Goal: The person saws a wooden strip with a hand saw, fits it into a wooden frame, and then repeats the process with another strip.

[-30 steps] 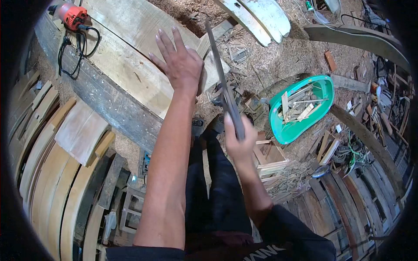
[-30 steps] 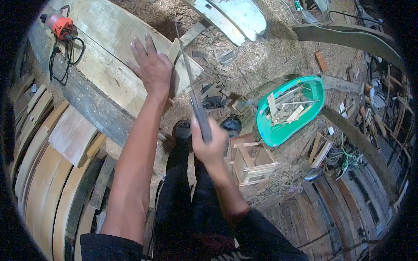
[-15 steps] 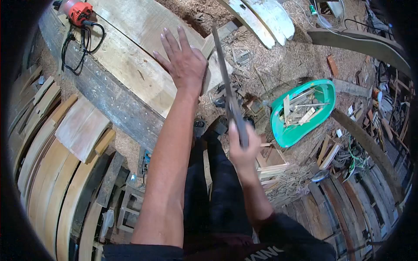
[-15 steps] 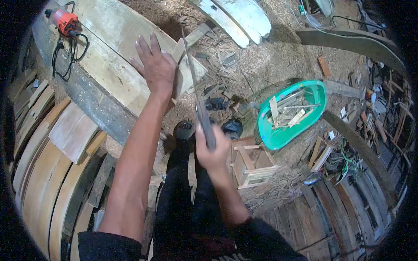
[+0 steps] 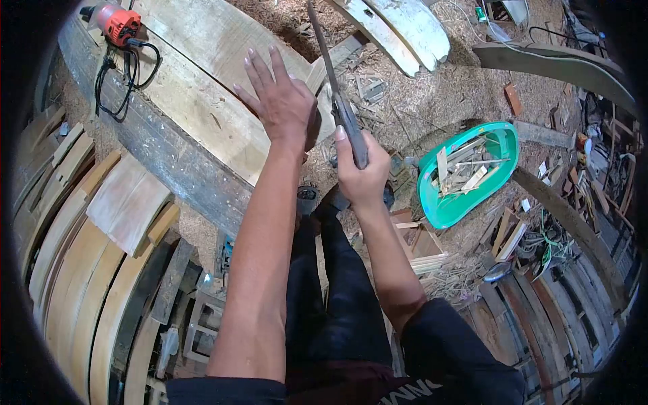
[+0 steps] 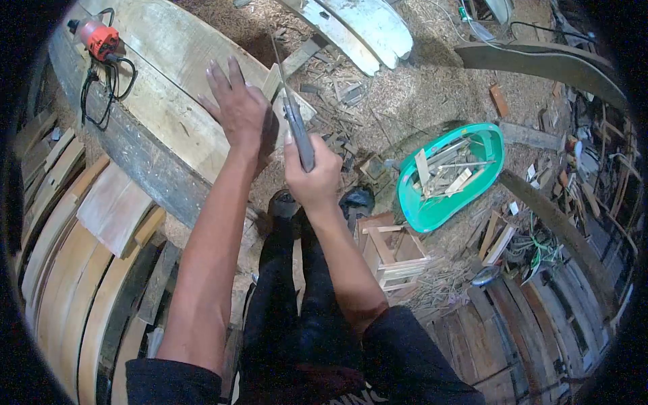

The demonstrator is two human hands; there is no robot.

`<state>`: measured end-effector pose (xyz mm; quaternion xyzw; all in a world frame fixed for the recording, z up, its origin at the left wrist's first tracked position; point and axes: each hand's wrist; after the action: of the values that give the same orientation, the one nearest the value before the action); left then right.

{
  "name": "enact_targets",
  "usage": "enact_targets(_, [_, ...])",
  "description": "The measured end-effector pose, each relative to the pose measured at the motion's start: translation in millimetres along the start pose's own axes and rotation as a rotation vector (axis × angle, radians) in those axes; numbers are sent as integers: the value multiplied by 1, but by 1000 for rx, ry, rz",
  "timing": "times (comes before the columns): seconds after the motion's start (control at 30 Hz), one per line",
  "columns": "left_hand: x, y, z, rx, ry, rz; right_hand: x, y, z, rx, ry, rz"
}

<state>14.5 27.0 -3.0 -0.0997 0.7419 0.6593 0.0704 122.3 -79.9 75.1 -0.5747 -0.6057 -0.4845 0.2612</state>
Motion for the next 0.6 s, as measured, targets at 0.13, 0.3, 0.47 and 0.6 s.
enact_targets(0.13, [-3,2,0,-6,-11,-23,-4,17,-84,-60,50,19])
enact_targets(0.3, [-2,0,6,-40,-5,-9,4,11,-20,-4,-1,3])
enact_targets(0.47, [-2,-1,3,-64,-22,-43,0,16,-53,-27,10,45])
enact_targets(0.6, [-2,2,2,-34,-1,-16,-6,15,-80,-78,-3,24])
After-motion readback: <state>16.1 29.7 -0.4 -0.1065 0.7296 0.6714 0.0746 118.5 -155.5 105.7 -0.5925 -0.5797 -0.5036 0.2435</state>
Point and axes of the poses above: each hand's wrist, its own z-axis towards the middle knuckle, its own y-axis out of the back of the hand, x = y × z, and after that the axes turned 11 degrees about x, right-handed
